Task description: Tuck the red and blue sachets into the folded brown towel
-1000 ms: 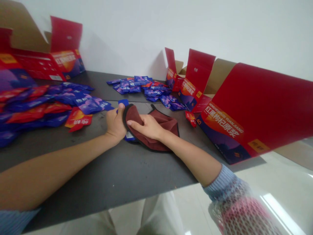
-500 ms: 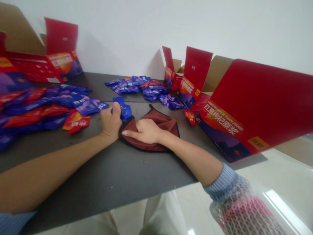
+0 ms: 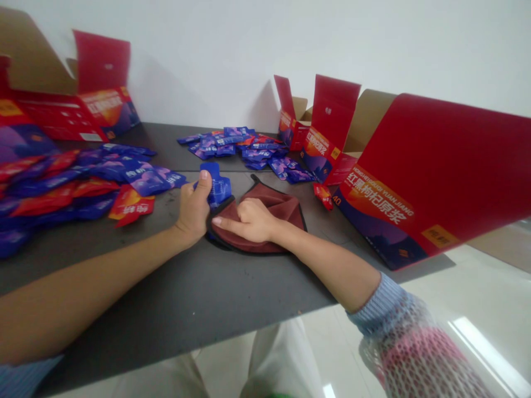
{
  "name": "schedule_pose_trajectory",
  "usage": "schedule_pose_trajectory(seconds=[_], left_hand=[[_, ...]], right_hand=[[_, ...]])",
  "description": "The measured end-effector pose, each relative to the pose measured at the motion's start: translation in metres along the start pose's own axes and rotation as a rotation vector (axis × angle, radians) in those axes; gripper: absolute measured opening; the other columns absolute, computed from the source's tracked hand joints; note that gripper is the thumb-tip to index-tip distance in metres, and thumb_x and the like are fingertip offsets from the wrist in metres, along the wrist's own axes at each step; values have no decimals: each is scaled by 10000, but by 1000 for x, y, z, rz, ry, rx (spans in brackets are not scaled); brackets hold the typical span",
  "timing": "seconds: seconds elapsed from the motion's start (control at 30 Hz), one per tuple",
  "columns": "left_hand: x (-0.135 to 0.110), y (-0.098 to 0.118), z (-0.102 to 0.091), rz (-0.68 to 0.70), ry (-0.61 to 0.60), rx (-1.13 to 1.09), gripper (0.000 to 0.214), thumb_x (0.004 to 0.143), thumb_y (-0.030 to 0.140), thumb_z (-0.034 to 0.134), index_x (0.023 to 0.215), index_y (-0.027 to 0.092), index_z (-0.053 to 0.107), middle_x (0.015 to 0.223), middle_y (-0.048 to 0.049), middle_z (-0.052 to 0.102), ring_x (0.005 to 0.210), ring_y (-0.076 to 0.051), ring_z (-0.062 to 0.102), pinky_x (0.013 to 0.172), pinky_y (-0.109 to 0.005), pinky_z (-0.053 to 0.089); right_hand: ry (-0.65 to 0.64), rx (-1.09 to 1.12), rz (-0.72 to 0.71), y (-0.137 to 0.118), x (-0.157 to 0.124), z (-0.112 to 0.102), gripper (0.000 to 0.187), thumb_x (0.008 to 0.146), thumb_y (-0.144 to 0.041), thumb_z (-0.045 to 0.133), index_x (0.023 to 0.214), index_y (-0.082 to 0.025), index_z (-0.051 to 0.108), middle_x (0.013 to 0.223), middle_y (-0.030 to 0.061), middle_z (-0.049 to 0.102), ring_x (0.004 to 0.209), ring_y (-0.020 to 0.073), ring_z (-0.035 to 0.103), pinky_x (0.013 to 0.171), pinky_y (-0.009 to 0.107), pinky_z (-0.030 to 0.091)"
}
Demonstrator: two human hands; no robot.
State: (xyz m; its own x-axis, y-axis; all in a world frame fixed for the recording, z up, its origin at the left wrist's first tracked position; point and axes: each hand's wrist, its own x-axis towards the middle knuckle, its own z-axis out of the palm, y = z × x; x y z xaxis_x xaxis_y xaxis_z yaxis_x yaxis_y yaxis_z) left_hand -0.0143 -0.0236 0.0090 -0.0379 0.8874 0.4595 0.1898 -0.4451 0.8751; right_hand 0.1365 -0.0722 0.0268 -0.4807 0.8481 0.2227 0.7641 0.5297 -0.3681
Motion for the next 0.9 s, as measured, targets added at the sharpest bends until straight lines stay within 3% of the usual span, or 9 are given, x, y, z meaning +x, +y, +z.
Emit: schedule_pose_trajectory(seconds=[0.13, 0.33, 0.5, 0.73, 0.9], left_hand=[[0, -3, 1, 39, -118, 6, 673, 831, 792, 397, 474, 230, 300, 424, 19, 286, 411, -105, 271, 373, -292, 234], [-3, 7, 2, 28, -66, -74, 659, 783, 808, 466, 505, 227, 326, 455, 28, 301, 417, -96, 279, 374, -277, 262], [-2, -2, 6, -20, -68, -132, 634, 821, 806, 394, 552, 235, 326, 471, 26, 330, 420, -111, 331, 394, -281, 311], [1, -7, 3, 108, 101, 70, 626, 914, 661, 405, 473, 235, 280, 404, 26, 282, 403, -111, 275, 401, -304, 220], [-3, 5, 3, 196, 100, 114, 631, 952, 601, 367, 446, 237, 270, 403, 31, 267, 385, -106, 254, 416, -324, 199]], right_hand=[[-30, -29, -19, 0, -1, 1, 696, 940, -660, 403, 427, -198, 323, 474, -42, 282, 519, 94, 237, 568, 307, 165], [-7, -201, -76, 3, 0, 1, 711, 975, -634, 331, 488, -158, 535, 508, 2, 448, 511, 103, 334, 567, 311, 177], [41, -354, -129, 6, 4, 1, 757, 986, -631, 275, 545, -135, 638, 552, 68, 563, 532, 138, 449, 574, 325, 169], [94, -275, -43, 13, 6, 5, 759, 956, -690, 277, 525, -149, 591, 537, 34, 503, 528, 124, 408, 575, 316, 175], [148, -97, 6, 16, 3, 7, 691, 938, -707, 321, 516, -181, 472, 526, -12, 410, 518, 105, 335, 581, 302, 193]])
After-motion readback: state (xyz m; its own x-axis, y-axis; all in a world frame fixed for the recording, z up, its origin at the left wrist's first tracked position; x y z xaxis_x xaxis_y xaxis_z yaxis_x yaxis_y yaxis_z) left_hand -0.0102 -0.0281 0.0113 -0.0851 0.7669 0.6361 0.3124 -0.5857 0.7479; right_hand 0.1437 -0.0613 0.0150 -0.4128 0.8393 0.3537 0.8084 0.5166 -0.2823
